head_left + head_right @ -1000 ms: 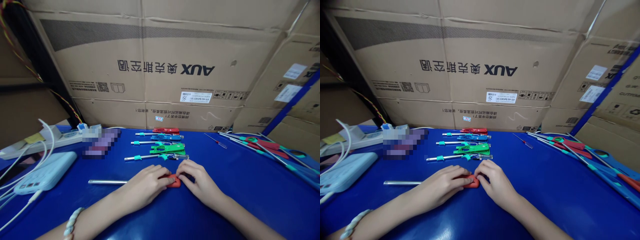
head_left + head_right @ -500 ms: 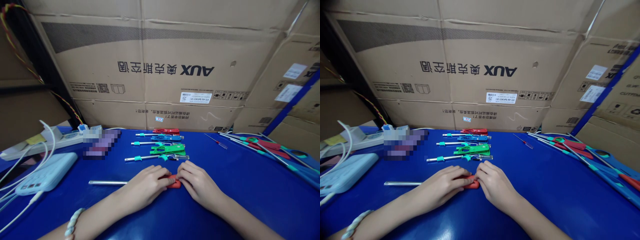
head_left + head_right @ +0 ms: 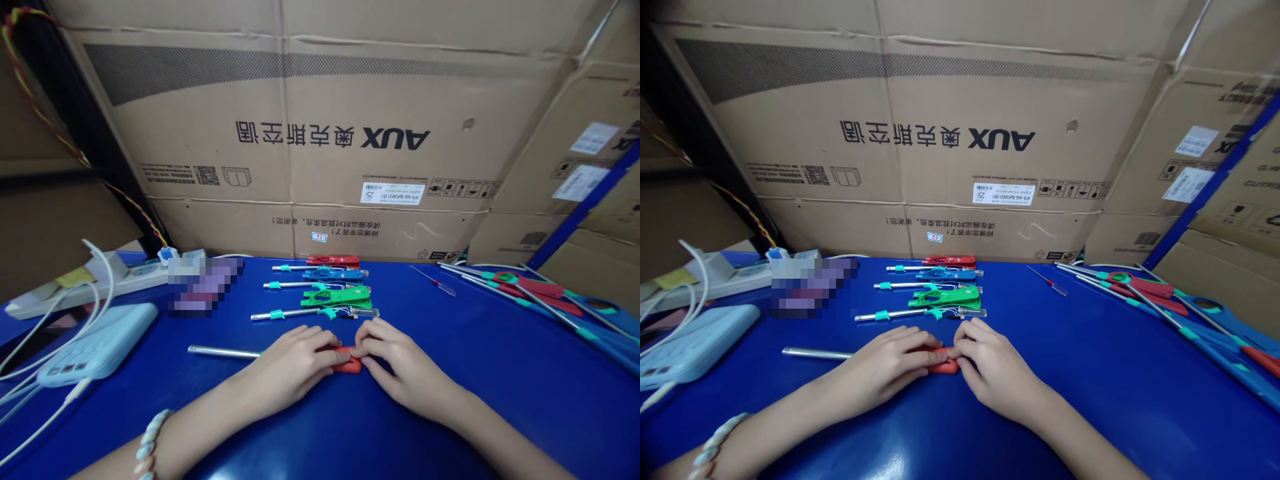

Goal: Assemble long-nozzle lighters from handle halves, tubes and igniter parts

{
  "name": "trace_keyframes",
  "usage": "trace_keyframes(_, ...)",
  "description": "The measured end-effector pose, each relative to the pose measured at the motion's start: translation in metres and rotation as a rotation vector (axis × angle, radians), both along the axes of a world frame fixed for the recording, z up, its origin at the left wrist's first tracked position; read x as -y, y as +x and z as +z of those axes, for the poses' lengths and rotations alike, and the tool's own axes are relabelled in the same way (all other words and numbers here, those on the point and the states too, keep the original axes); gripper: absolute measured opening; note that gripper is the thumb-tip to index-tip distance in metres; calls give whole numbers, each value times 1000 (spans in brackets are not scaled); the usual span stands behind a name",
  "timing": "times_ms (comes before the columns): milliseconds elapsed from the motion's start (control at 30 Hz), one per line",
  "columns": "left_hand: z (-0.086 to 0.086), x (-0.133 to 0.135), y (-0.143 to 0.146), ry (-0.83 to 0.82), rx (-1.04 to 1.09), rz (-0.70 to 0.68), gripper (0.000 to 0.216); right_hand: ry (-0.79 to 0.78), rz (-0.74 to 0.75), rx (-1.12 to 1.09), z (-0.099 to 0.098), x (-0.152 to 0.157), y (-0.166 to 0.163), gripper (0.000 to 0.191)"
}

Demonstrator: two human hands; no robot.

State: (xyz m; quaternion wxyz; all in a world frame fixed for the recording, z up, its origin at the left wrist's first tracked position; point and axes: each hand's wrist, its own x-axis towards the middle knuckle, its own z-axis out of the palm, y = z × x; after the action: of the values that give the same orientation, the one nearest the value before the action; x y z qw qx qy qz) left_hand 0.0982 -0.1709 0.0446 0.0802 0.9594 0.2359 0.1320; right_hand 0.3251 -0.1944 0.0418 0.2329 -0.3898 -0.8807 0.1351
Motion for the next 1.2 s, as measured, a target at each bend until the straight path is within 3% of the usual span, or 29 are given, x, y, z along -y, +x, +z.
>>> trace_keyframes(467, -2, -2, 0, -14, -2, 8, 33, -78, -86, -99, -1, -2, -1, 24)
trace_keyframes(1200, 2, 0, 1, -35, 20, 21, 28, -174, -14, -121, 4, -6, 4, 24)
